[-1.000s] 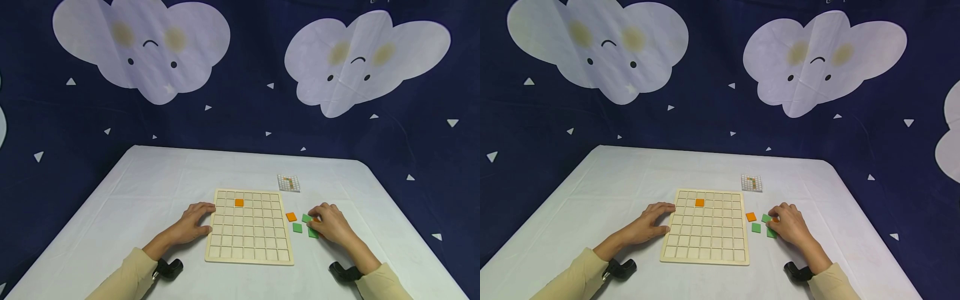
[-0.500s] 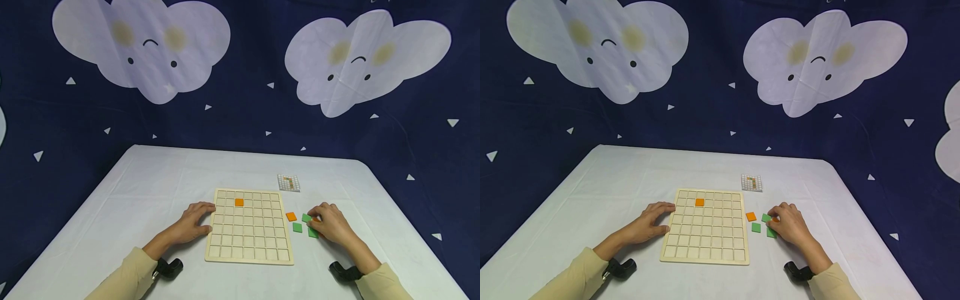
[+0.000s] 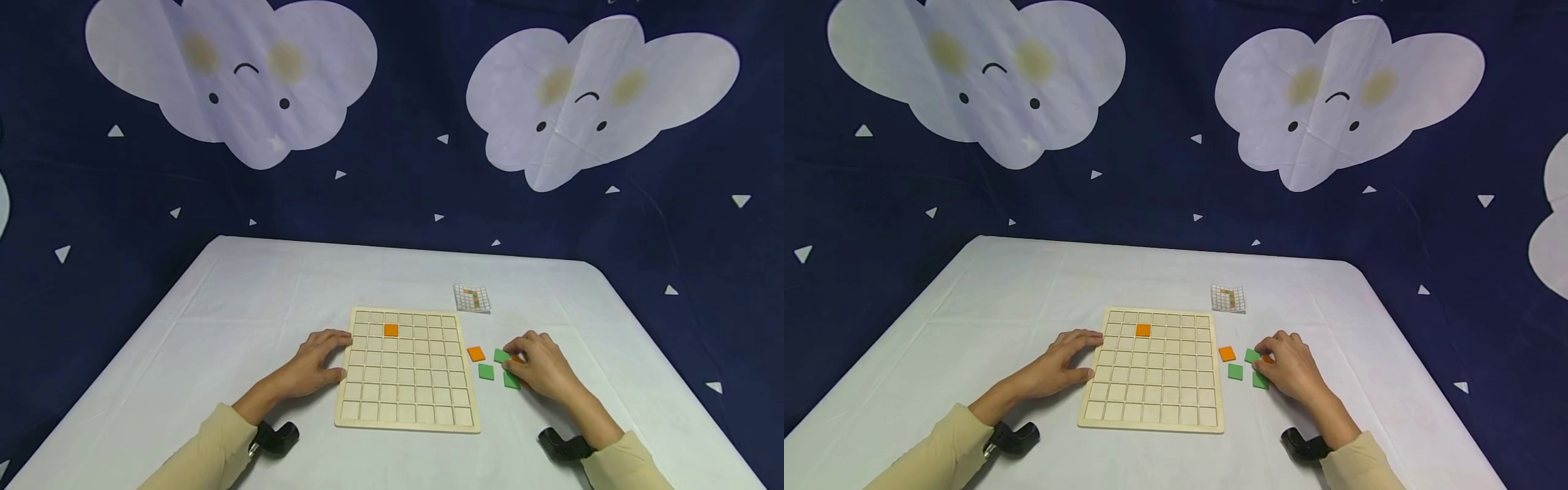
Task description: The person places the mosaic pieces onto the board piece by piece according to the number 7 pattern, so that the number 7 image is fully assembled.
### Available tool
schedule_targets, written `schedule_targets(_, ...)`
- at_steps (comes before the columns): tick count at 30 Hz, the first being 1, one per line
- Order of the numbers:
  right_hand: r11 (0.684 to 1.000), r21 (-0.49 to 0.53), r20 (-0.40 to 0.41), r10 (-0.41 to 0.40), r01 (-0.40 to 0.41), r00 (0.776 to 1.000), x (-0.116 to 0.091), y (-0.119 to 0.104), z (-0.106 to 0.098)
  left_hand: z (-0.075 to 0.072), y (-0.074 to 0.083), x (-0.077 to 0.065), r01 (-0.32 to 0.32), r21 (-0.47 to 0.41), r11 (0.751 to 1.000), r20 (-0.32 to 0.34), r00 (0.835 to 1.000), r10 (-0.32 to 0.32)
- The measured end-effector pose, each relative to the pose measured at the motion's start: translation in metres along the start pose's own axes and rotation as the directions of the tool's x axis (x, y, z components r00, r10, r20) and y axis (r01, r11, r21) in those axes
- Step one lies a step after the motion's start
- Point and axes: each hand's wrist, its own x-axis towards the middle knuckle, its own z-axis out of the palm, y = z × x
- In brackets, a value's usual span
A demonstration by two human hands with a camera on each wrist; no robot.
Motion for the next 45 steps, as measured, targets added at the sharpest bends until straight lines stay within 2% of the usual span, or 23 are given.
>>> schedule_targets(11,1.0,0.017,-0.001,0.002,-0.002,1.0,0.001,-0.003,-0.002,0.001,-0.002,0.0,0.002,-0.006,1.0,0.003,1.0,-0.002)
schedule_targets(21,0.999,0.024,-0.027,-0.028,0.029,0.999,0.002,-0.01,-0.006,0.0,-0.001,0.001,0.019,-0.005,1.0,0.003,1.0,-0.019)
schedule_targets(33,0.997,0.065,-0.045,-0.046,0.049,0.998,0.004,-0.017,-0.012,0.0,-0.001,0.0,0.005,-0.003,1.0,0.002,1.0,-0.005)
schedule_targets(45,0.994,0.052,-0.066,-0.095,0.099,0.993,0.008,-0.028,-0.019,0.001,-0.001,0.001,0.019,-0.016,1.0,0.002,1.0,-0.019)
